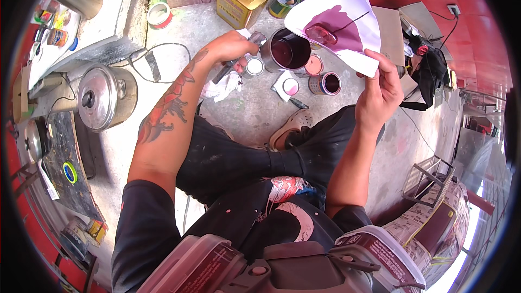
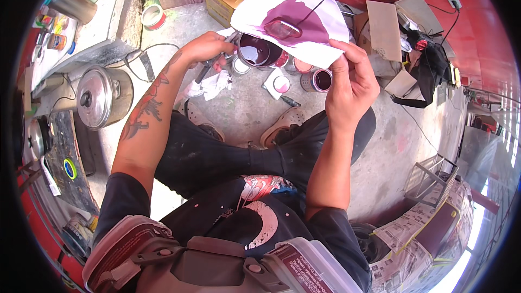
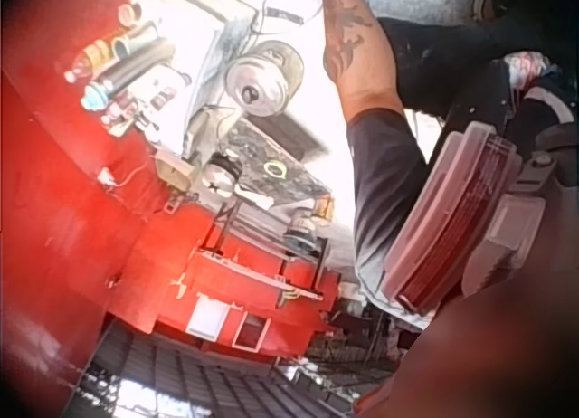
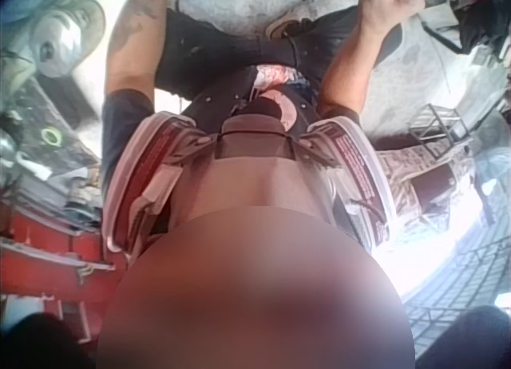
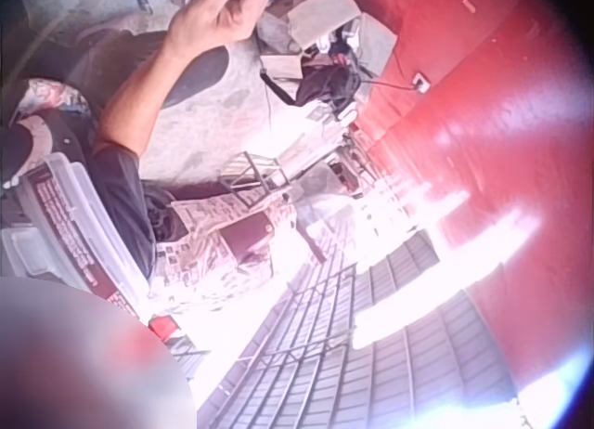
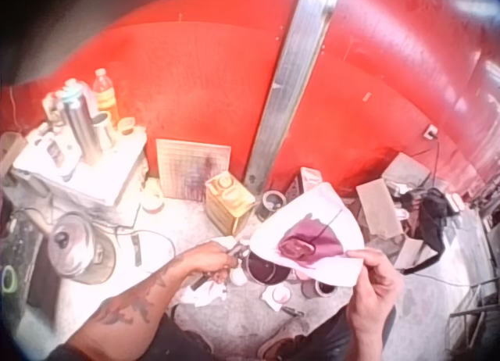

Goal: Mixing automotive paint and filtering it through a paper funnel into a spray gun cup.

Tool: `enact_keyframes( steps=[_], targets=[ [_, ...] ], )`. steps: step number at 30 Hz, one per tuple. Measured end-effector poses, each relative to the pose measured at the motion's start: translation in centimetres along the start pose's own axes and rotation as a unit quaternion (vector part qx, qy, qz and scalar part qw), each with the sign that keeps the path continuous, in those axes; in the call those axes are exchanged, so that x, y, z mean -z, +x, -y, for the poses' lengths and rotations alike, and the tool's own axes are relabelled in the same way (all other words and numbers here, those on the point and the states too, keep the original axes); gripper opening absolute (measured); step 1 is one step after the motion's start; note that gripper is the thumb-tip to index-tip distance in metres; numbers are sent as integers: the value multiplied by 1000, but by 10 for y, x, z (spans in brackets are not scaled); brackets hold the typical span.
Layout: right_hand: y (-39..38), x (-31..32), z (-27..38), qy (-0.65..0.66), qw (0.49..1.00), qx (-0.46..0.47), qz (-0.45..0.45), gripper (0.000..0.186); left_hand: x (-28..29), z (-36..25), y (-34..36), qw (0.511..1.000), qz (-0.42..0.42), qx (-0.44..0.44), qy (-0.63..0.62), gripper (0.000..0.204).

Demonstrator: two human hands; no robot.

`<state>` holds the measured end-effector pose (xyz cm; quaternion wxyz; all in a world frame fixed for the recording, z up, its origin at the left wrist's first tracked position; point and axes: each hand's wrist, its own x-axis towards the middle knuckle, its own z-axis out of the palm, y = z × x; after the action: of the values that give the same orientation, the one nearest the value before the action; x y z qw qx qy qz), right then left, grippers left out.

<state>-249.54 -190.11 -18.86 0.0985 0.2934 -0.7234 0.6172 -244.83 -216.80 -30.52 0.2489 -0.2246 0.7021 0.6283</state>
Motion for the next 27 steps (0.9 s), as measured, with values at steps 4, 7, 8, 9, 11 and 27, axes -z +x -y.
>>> enact_keyframes(
  steps=[4, 7, 8, 9, 11, 27],
  targets=[
    [0, -1, 0, 0, 1000, 0, -2, 13, -1, 0, 0, 1000, -2, -1, -4, 32],
    [0, -2, 0, 0, 1000, 3, -3, 13, -1, 0, 0, 1000, -2, -1, -7, 33],
    [-1, -2, 0, -1, 1000, 2, -1, 13, -1, 0, 0, 1000, 2, 1, -11, 33],
    [-1, -2, 1, -2, 1000, 3, -2, 13, -1, 0, 0, 1000, -3, -1, -7, 33],
    [-1, -2, 1, -3, 1000, 3, -3, 13, 0, 0, 0, 1000, 7, -4, -7, 33],
    [-3, -4, 2, 4, 1000, 22, -1, 13, -1, 0, 1, 1000, -3, 6, 8, 31]
  ],
)
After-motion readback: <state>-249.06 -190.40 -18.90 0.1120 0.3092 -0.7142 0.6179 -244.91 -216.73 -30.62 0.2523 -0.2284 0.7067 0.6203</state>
